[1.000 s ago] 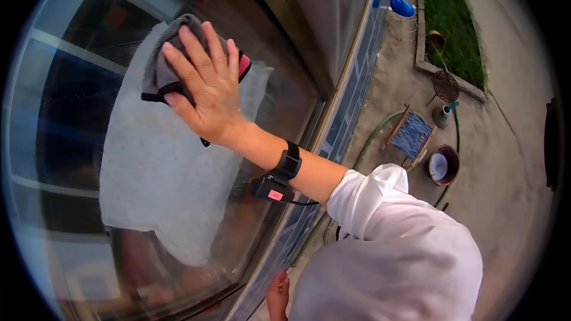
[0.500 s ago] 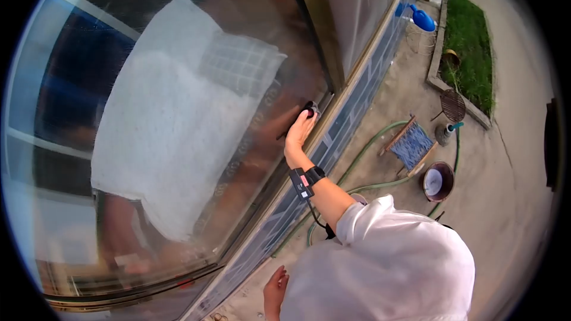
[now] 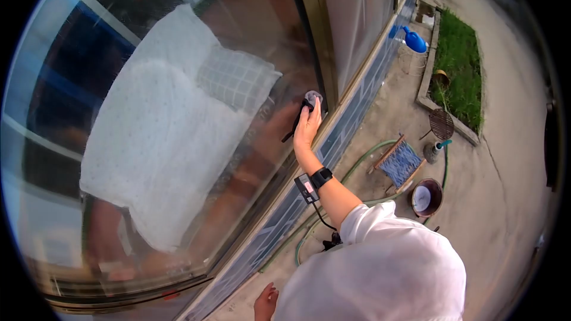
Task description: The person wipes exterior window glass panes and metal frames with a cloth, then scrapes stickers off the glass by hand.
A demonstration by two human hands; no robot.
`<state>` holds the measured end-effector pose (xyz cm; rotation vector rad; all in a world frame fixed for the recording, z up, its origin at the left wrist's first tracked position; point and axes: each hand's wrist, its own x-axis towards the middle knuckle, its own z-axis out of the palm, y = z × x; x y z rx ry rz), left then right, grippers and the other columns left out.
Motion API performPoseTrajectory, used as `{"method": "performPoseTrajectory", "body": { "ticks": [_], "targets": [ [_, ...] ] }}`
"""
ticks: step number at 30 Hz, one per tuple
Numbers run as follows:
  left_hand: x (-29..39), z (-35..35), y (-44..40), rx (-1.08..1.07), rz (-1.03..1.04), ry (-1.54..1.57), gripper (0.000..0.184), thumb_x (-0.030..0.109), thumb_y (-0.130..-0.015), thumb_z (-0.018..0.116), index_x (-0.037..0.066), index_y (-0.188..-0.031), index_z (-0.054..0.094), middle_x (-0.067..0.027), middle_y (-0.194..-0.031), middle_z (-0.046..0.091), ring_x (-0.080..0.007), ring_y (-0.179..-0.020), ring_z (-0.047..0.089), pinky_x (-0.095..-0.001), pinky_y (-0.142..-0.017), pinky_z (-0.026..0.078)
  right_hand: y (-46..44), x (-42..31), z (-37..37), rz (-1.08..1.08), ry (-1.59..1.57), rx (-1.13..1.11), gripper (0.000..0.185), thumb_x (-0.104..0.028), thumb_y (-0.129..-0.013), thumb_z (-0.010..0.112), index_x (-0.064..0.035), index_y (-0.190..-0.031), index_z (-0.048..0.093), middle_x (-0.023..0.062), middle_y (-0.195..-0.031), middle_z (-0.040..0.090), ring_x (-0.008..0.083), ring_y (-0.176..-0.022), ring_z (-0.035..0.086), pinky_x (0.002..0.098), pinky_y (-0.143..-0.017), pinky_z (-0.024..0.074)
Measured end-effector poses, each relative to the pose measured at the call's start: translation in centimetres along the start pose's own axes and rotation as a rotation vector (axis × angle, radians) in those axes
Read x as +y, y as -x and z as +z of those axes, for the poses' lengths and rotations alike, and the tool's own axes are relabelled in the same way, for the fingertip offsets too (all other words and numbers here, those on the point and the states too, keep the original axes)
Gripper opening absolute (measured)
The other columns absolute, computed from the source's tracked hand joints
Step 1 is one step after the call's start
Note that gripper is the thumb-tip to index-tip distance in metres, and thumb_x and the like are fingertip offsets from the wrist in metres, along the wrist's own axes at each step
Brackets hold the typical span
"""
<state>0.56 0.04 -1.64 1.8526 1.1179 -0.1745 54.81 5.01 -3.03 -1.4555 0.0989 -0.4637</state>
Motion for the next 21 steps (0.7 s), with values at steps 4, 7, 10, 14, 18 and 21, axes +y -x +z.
{"method": "performPoseTrajectory", "body": {
  "ticks": [4,7,10,14,18,21],
  "targets": [
    [2.9,1.0,-2.0,0.079,0.139,-0.072,0.035,0.010,-0.087,0.059,0.007,-0.122,0.054,-0.0113,-0.099,0.067,-0.0180,-0.088,0.064,-0.0280,-0.076,0.050,-0.3,8.2,-2.2,0.684,-0.344,-0.065,0.030,-0.022,-0.093,0.047,-0.0048,-0.118,0.052,0.0063,-0.106,0.055,0.0206,-0.098,0.054,0.0328,-0.083,0.0439],
    [4.2,1.0,-3.8,0.139,0.173,-0.139,0.037,0.012,-0.085,0.062,0.008,-0.121,0.055,-0.0123,-0.097,0.067,-0.0187,-0.087,0.065,-0.0290,-0.074,0.051,-5.7,-1.8,-4.1,0.576,-0.679,-0.312,0.021,-0.017,-0.092,0.051,-0.0077,-0.110,0.058,-0.0047,-0.085,0.056,0.0050,-0.072,0.053,0.0218,-0.061,0.0439],
    [2.8,1.5,-3.9,0.178,0.188,-0.151,0.037,0.015,-0.083,0.065,0.009,-0.118,0.058,-0.0127,-0.094,0.067,-0.0212,-0.086,0.066,-0.0306,-0.072,0.053,-13.9,-17.2,-2.4,-0.253,-0.491,-0.388,0.032,-0.013,-0.089,0.056,-0.0047,-0.120,0.055,-0.0005,-0.098,0.058,0.0096,-0.083,0.056,0.0228,-0.070,0.0450],
    [5.0,1.8,-4.8,0.183,0.071,-0.139,0.037,0.020,-0.085,0.060,0.011,-0.120,0.056,-0.0129,-0.101,0.065,-0.0245,-0.092,0.064,-0.0350,-0.077,0.049,-21.7,-31.8,2.7,-1.207,-0.101,0.084,0.031,-0.016,-0.081,0.063,-0.0001,-0.106,0.054,0.0147,-0.109,0.054,0.0288,-0.103,0.051,0.0354,-0.090,0.0385],
    [6.5,3.1,-5.9,0.201,0.056,-0.029,0.037,0.016,-0.085,0.059,0.009,-0.121,0.054,-0.0149,-0.103,0.064,-0.0263,-0.093,0.064,-0.0354,-0.079,0.049,-22.6,-30.7,4.2,-1.216,-0.143,0.167,0.024,-0.009,-0.080,0.063,-0.0016,-0.101,0.054,0.0147,-0.105,0.055,0.0321,-0.102,0.052,0.0355,-0.090,0.0389],
    [6.3,3.8,-5.6,0.197,0.022,-0.035,0.037,0.014,-0.085,0.059,0.008,-0.121,0.054,-0.0159,-0.102,0.064,-0.0263,-0.092,0.064,-0.0355,-0.078,0.049,-21.3,-23.0,4.0,-1.140,-0.122,0.152,0.026,-0.015,-0.079,0.066,0.0010,-0.093,0.052,0.0129,-0.106,0.052,0.0249,-0.098,0.052,0.0326,-0.088,0.0394]
  ]
}}
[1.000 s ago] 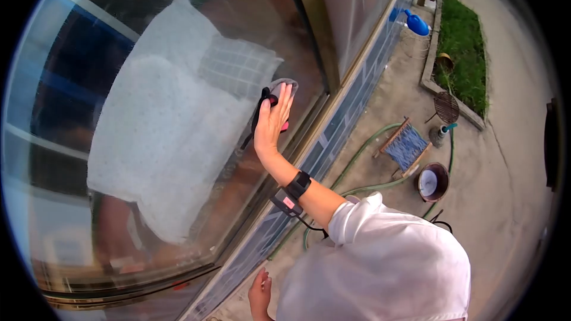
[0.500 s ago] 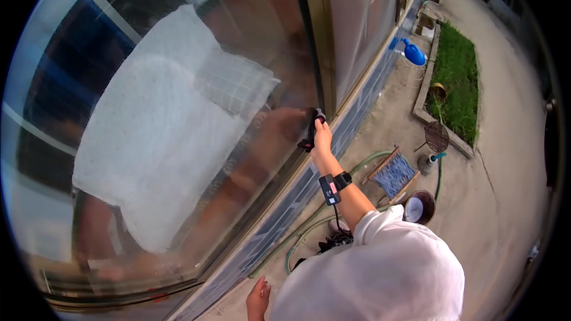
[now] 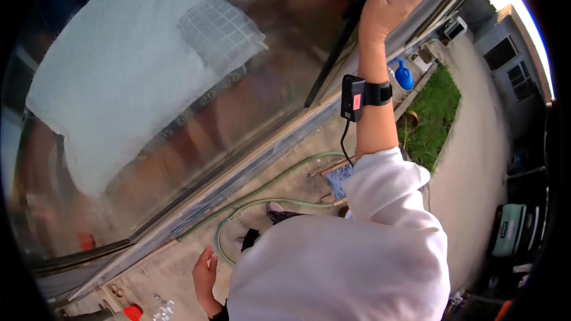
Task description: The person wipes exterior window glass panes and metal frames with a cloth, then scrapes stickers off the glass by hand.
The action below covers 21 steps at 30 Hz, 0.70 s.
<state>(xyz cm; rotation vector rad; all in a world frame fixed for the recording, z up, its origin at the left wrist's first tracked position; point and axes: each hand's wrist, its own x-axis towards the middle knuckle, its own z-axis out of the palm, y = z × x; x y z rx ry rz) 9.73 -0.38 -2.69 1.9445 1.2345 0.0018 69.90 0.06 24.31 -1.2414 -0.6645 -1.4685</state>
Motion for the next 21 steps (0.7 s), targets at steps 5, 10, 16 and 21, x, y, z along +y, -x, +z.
{"method": "performPoseTrajectory", "body": {
  "ticks": [5,10,16,21],
  "targets": [
    [0.0,-0.2,1.1,0.005,-0.079,-0.014,0.038,0.013,-0.083,0.061,0.008,-0.120,0.054,-0.0154,-0.100,0.065,-0.0265,-0.090,0.064,-0.0358,-0.075,0.050,14.2,1.1,-5.5,0.319,-0.037,-0.128,0.028,-0.008,-0.076,0.065,-0.0022,-0.097,0.048,0.0154,-0.115,0.048,0.0305,-0.108,0.045,0.0389,-0.095,0.0351],
    [0.8,-0.2,2.4,0.008,-0.156,-0.014,0.038,0.013,-0.083,0.061,0.008,-0.120,0.055,-0.0146,-0.100,0.065,-0.0263,-0.089,0.064,-0.0358,-0.075,0.050,24.4,1.3,-11.4,0.566,0.141,-0.357,0.028,-0.008,-0.077,0.064,-0.0025,-0.098,0.047,0.0153,-0.112,0.047,0.0317,-0.106,0.045,0.0396,-0.093,0.0352],
    [1.2,0.4,3.9,0.042,-0.156,-0.036,0.035,0.012,-0.085,0.059,0.007,-0.119,0.056,-0.0116,-0.097,0.067,-0.0198,-0.087,0.065,-0.0291,-0.068,0.049,30.5,2.1,-14.2,0.711,0.212,-0.469,0.030,-0.014,-0.080,0.065,-0.0011,-0.099,0.046,0.0153,-0.106,0.048,0.0325,-0.100,0.048,0.0392,-0.088,0.0381],
    [0.5,1.0,4.7,0.040,-0.178,-0.027,0.035,0.013,-0.085,0.059,0.007,-0.119,0.056,-0.0118,-0.097,0.067,-0.0208,-0.087,0.065,-0.0301,-0.069,0.049,32.4,2.6,-15.3,0.781,0.224,-0.514,0.030,-0.017,-0.081,0.064,-0.0008,-0.100,0.046,0.0147,-0.103,0.048,0.0322,-0.098,0.049,0.0386,-0.086,0.0394]
  ]
}}
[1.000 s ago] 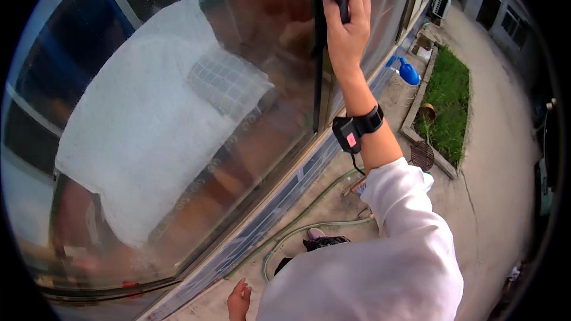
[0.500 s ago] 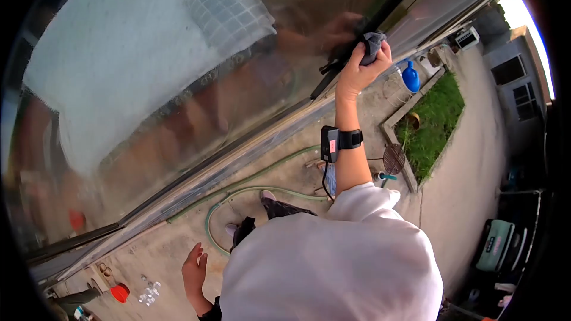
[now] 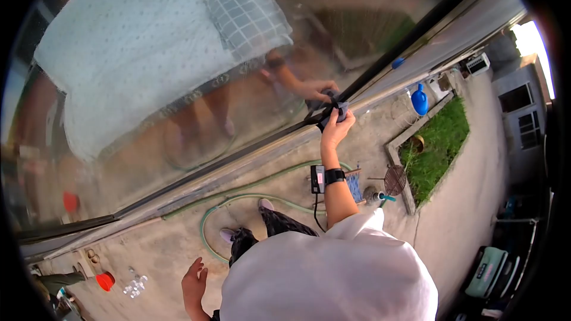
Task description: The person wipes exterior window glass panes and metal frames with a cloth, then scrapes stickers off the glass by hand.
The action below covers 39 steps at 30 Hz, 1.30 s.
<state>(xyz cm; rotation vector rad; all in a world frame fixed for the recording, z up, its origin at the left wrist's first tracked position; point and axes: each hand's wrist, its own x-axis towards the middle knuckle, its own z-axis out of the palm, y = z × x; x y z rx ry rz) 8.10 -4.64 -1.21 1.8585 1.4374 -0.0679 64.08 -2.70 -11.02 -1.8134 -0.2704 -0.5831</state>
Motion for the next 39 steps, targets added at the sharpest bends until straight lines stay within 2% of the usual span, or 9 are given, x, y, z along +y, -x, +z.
{"method": "performPoseTrajectory", "body": {
  "ticks": [7,11,13,17,23,27,29,35,39],
  "targets": [
    [1.0,-0.7,-0.4,-0.012,0.111,-0.050,0.036,0.014,-0.083,0.061,0.008,-0.119,0.055,-0.0138,-0.100,0.065,-0.0257,-0.090,0.064,-0.0341,-0.074,0.050,1.8,2.9,-0.3,0.283,0.276,-0.176,0.039,-0.035,-0.080,0.063,-0.0021,-0.095,0.049,0.0154,-0.095,0.053,0.0325,-0.088,0.056,0.0390,-0.076,0.0439],
    [0.1,-1.1,-0.8,-0.013,0.217,-0.079,0.037,0.013,-0.084,0.061,0.008,-0.120,0.055,-0.0136,-0.100,0.066,-0.0245,-0.089,0.065,-0.0326,-0.074,0.050,0.2,5.7,-1.1,1.003,-0.405,-0.495,0.032,-0.025,-0.073,0.068,0.0003,-0.086,0.053,0.0084,-0.073,0.059,0.0184,-0.056,0.057,0.0306,-0.050,0.0462],
    [-0.6,-1.8,-0.6,-0.031,0.209,-0.099,0.037,0.013,-0.084,0.062,0.008,-0.120,0.055,-0.0135,-0.100,0.066,-0.0243,-0.089,0.065,-0.0325,-0.074,0.050,-1.9,2.7,-3.7,1.082,-0.170,-0.756,0.032,-0.022,-0.072,0.069,0.0016,-0.086,0.052,0.0093,-0.073,0.058,0.0184,-0.050,0.055,0.0312,-0.045,0.0463],
    [-1.3,-2.2,-0.2,-0.064,0.152,-0.083,0.037,0.014,-0.082,0.062,0.008,-0.119,0.055,-0.0145,-0.103,0.064,-0.0277,-0.092,0.063,-0.0353,-0.076,0.050,-1.5,4.5,-5.2,1.046,-0.538,-0.338,0.028,-0.017,-0.073,0.069,0.0000,-0.086,0.050,0.0094,-0.073,0.059,0.0194,-0.053,0.057,0.0320,-0.048,0.0487],
    [-0.5,-2.1,0.8,-0.089,0.139,-0.098,0.037,0.014,-0.082,0.062,0.008,-0.119,0.055,-0.0140,-0.102,0.064,-0.0274,-0.091,0.063,-0.0355,-0.076,0.050,1.2,8.0,1.3,0.984,-0.369,-0.199,0.037,-0.026,-0.077,0.065,0.0045,-0.092,0.051,0.0123,-0.086,0.058,0.0197,-0.070,0.057,0.0337,-0.057,0.0463],
    [-1.6,-1.8,1.7,-0.065,0.065,-0.059,0.037,0.014,-0.083,0.062,0.008,-0.119,0.055,-0.0142,-0.101,0.064,-0.0277,-0.091,0.063,-0.0357,-0.076,0.050,4.9,10.6,0.4,1.002,-0.178,-0.603,0.038,-0.024,-0.074,0.071,0.0040,-0.094,0.055,0.0125,-0.088,0.060,0.0194,-0.070,0.058,0.0321,-0.060,0.0474],
    [-1.8,-2.2,2.5,-0.042,0.007,-0.044,0.037,0.014,-0.083,0.061,0.008,-0.119,0.055,-0.0142,-0.102,0.064,-0.0278,-0.091,0.063,-0.0359,-0.075,0.050,5.7,8.7,-0.4,0.960,-0.534,-0.276,0.035,-0.024,-0.080,0.066,0.0034,-0.099,0.053,0.0119,-0.088,0.060,0.0190,-0.069,0.058,0.0303,-0.060,0.0479],
    [-2.8,-1.5,4.4,-0.016,-0.087,-0.020,0.037,0.014,-0.084,0.061,0.008,-0.119,0.055,-0.0138,-0.102,0.064,-0.0278,-0.091,0.063,-0.0360,-0.074,0.050,6.0,-0.2,2.6,0.509,-0.009,-0.012,0.046,-0.028,-0.089,0.054,0.0049,-0.120,0.044,0.0211,-0.121,0.047,0.0323,-0.110,0.047,0.0397,-0.093,0.0372],
    [-2.2,-0.6,4.3,-0.024,-0.061,0.020,0.037,0.014,-0.083,0.061,0.008,-0.119,0.055,-0.0135,-0.101,0.065,-0.0276,-0.090,0.063,-0.0356,-0.074,0.050,11.9,-0.7,3.1,0.199,0.168,-0.094,0.045,-0.019,-0.087,0.058,0.0021,-0.124,0.045,0.0201,-0.127,0.042,0.0334,-0.118,0.041,0.0376,-0.098,0.0355]
  ]
}}
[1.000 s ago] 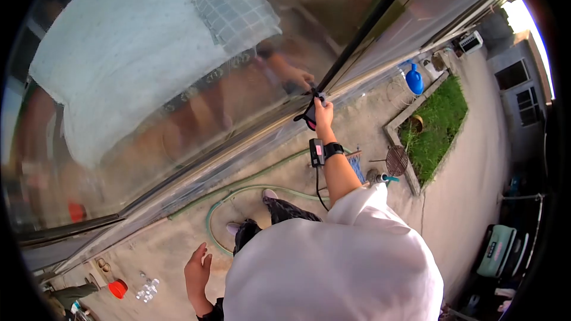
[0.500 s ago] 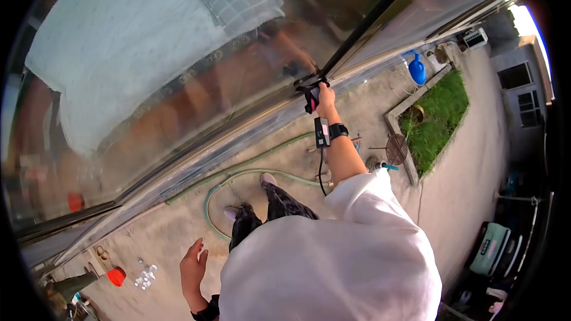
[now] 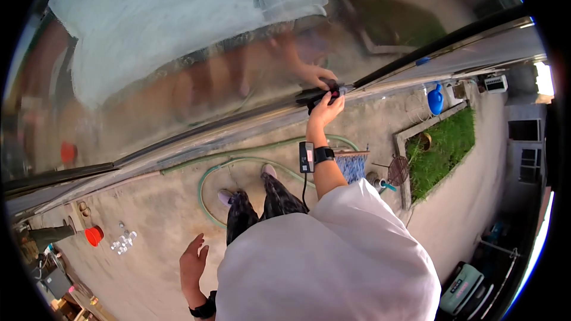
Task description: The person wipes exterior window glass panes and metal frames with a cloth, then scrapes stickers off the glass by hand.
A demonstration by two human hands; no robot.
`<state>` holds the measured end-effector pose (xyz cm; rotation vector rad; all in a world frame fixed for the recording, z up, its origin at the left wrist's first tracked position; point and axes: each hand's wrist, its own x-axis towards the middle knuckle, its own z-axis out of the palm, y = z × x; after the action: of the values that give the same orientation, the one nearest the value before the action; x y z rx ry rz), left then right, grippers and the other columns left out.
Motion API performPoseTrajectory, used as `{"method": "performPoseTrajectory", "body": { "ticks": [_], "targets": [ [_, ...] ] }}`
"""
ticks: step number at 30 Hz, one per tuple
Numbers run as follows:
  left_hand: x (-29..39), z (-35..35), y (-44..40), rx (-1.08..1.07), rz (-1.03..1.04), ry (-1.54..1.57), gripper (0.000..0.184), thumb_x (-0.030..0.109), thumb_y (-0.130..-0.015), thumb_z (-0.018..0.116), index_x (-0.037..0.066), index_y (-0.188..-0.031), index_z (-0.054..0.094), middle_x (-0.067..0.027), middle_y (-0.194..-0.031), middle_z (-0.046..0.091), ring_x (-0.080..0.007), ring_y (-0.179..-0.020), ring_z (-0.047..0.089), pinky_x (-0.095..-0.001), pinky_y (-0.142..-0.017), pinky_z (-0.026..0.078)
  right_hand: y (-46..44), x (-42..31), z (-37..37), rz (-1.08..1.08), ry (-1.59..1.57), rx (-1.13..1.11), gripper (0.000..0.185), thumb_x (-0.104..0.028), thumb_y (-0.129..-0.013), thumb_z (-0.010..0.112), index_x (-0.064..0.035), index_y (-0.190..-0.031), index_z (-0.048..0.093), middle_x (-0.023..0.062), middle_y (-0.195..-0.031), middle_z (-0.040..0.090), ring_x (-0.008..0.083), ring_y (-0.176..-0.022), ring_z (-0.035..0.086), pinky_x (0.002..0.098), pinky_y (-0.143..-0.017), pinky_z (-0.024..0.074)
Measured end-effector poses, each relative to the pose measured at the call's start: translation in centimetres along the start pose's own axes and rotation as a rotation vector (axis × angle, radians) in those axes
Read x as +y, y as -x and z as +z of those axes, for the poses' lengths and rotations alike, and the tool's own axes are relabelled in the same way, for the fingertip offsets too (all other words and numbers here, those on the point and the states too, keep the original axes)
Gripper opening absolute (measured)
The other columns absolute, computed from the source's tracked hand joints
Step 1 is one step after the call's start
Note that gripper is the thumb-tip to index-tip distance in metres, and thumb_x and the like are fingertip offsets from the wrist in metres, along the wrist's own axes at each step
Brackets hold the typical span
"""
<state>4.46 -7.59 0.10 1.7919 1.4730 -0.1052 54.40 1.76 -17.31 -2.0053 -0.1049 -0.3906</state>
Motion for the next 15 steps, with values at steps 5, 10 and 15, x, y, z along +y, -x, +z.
{"method": "performPoseTrajectory", "body": {
  "ticks": [5,10,15],
  "targets": [
    [-0.8,-1.3,-1.2,-0.029,0.033,-0.029,0.036,0.011,-0.083,0.062,0.008,-0.118,0.056,-0.0118,-0.100,0.066,-0.0236,-0.090,0.064,-0.0336,-0.075,0.050,0.7,1.5,-4.6,0.036,-0.289,-0.410,0.035,-0.015,-0.085,0.061,-0.0008,-0.117,0.054,0.0133,-0.120,0.048,0.0244,-0.110,0.049,0.0305,-0.094,0.0374],
    [-2.7,-3.1,-0.5,0.025,0.035,-0.049,0.035,0.014,-0.083,0.061,0.009,-0.118,0.056,-0.0129,-0.101,0.065,-0.0277,-0.090,0.063,-0.0356,-0.074,0.051,-3.3,1.9,-2.4,0.105,-0.189,-0.291,0.046,-0.012,-0.086,0.052,-0.0004,-0.130,0.042,0.0165,-0.131,0.039,0.0307,-0.115,0.045,0.0347,-0.097,0.0362],
    [-6.6,-3.5,1.8,0.030,-0.045,0.008,0.035,0.015,-0.083,0.061,0.010,-0.117,0.056,-0.0129,-0.100,0.065,-0.0281,-0.090,0.063,-0.0358,-0.074,0.051,7.4,-2.6,-1.7,-0.027,-0.022,-0.333,0.058,-0.005,-0.083,0.049,-0.0032,-0.138,0.031,0.0209,-0.132,0.034,0.0335,-0.118,0.038,0.0366,-0.097,0.0351]
  ]
}}
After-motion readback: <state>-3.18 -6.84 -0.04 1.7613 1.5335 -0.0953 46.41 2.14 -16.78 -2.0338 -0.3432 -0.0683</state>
